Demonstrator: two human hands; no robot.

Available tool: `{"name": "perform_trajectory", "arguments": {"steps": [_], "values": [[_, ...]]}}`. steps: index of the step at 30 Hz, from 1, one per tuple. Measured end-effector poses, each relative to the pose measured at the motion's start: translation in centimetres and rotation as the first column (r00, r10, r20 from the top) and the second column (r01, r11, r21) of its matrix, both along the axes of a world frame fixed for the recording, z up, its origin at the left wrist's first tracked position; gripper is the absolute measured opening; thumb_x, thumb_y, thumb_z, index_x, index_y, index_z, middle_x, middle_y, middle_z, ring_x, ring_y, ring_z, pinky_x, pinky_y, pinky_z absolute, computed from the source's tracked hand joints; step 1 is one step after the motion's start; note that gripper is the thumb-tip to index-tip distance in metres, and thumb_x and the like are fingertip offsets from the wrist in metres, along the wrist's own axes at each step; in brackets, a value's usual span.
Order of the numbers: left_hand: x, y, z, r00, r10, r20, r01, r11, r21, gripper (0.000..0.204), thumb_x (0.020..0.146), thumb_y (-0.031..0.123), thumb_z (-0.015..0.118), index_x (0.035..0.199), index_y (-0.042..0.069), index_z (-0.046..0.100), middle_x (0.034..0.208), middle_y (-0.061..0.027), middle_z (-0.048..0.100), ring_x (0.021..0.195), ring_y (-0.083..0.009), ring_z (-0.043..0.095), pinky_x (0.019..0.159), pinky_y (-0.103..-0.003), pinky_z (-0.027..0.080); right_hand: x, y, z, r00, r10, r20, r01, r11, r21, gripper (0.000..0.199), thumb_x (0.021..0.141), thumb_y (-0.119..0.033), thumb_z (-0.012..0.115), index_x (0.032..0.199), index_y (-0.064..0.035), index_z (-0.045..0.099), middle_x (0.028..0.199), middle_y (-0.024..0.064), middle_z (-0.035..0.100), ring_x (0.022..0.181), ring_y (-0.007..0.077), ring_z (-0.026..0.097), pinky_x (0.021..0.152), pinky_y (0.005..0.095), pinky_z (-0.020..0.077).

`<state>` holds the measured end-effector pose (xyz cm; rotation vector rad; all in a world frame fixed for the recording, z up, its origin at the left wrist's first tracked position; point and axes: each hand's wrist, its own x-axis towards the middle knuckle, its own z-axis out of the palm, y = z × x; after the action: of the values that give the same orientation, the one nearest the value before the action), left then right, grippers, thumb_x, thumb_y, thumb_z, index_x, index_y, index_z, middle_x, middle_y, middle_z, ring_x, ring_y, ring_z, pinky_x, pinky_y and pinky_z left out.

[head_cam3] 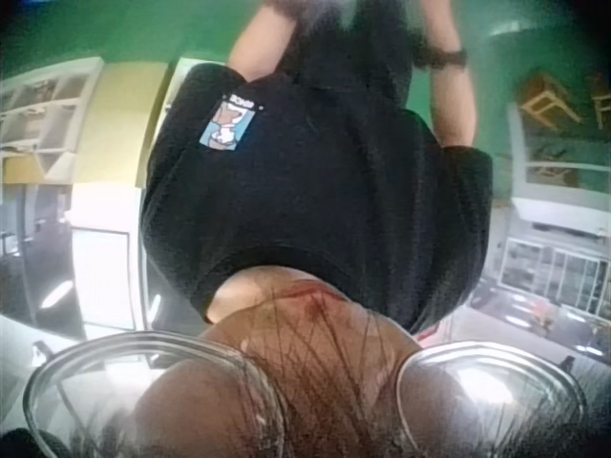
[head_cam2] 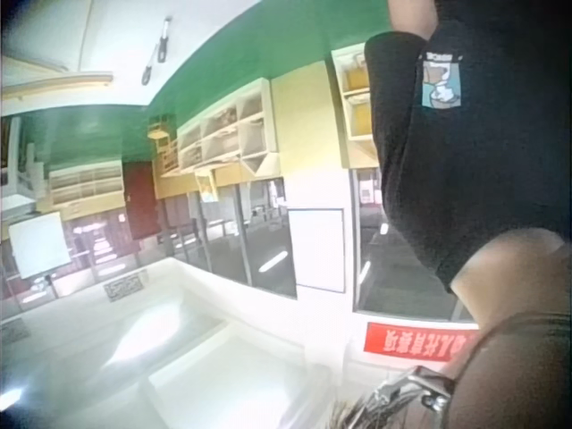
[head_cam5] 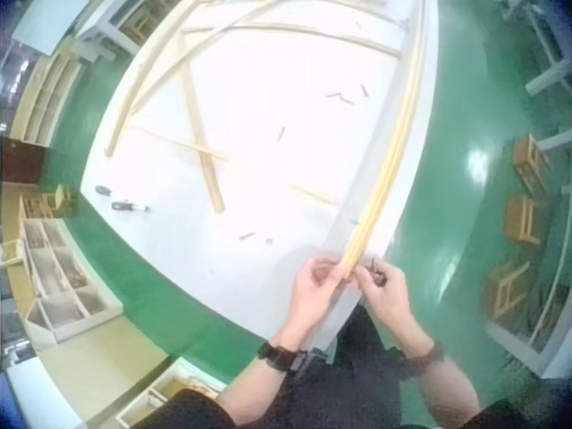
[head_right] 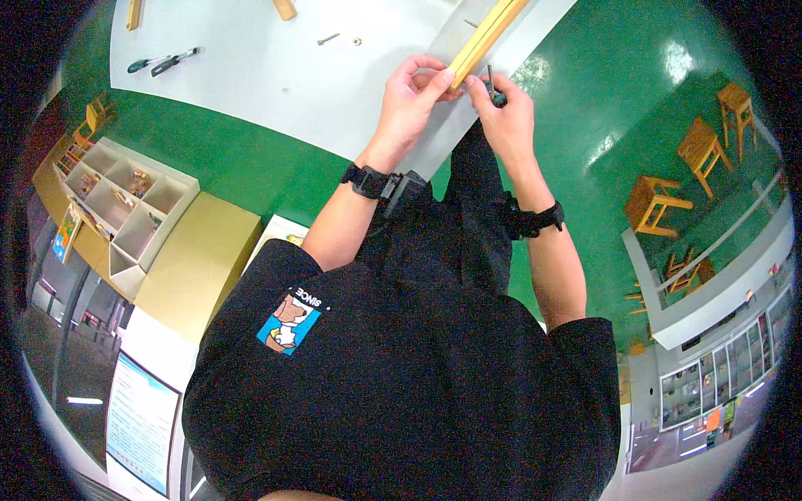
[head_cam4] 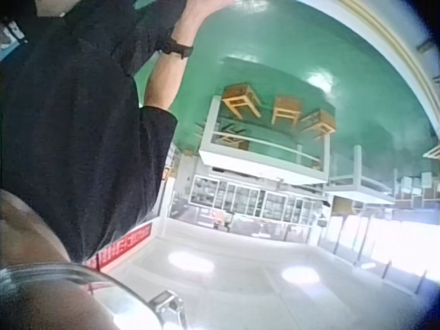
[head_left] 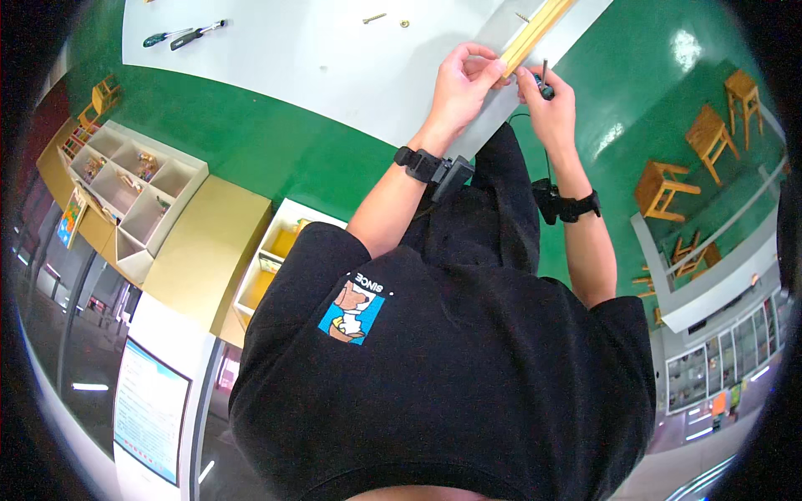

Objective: Assembling a wooden structure by aligning slats and using a screwdriver.

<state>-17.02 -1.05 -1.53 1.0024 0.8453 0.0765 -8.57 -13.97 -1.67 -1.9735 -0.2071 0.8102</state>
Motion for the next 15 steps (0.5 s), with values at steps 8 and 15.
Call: {"name": "perform_trajectory", "arguments": {"steps": [8,15], "values": [[0.0,0.4,-0.4,1.000,0.024,0.004,-0.024,1.000,-0.019,0.027,0.092,0.016,0.065,0.109,-0.001,0.053,0.092,-0.0142,0.068,0.082,-0.0187,0.068,0.075,-0.030,0.056,1.0,0.8,1.1,0.596,0.358,0.719,-0.328,0.926,-0.188,0.024,0.080,-0.023,0.076,0.088,-0.0034,0.065,0.078,0.0091,0.066,0.065,0.0229,0.063,0.059,0.0295,0.0467],[0.2,1.0,-0.3,1.000,0.014,0.015,-0.014,1.000,-0.012,0.025,0.092,0.015,0.064,0.108,-0.001,0.053,0.092,-0.0144,0.068,0.082,-0.0192,0.068,0.075,-0.030,0.056,0.0,1.0,0.6,1.000,-0.019,0.008,0.019,1.000,-0.022,0.022,0.083,-0.023,0.073,0.091,-0.0032,0.066,0.072,0.0080,0.064,0.066,0.0090,0.061,0.058,0.0269,0.0458]]}}
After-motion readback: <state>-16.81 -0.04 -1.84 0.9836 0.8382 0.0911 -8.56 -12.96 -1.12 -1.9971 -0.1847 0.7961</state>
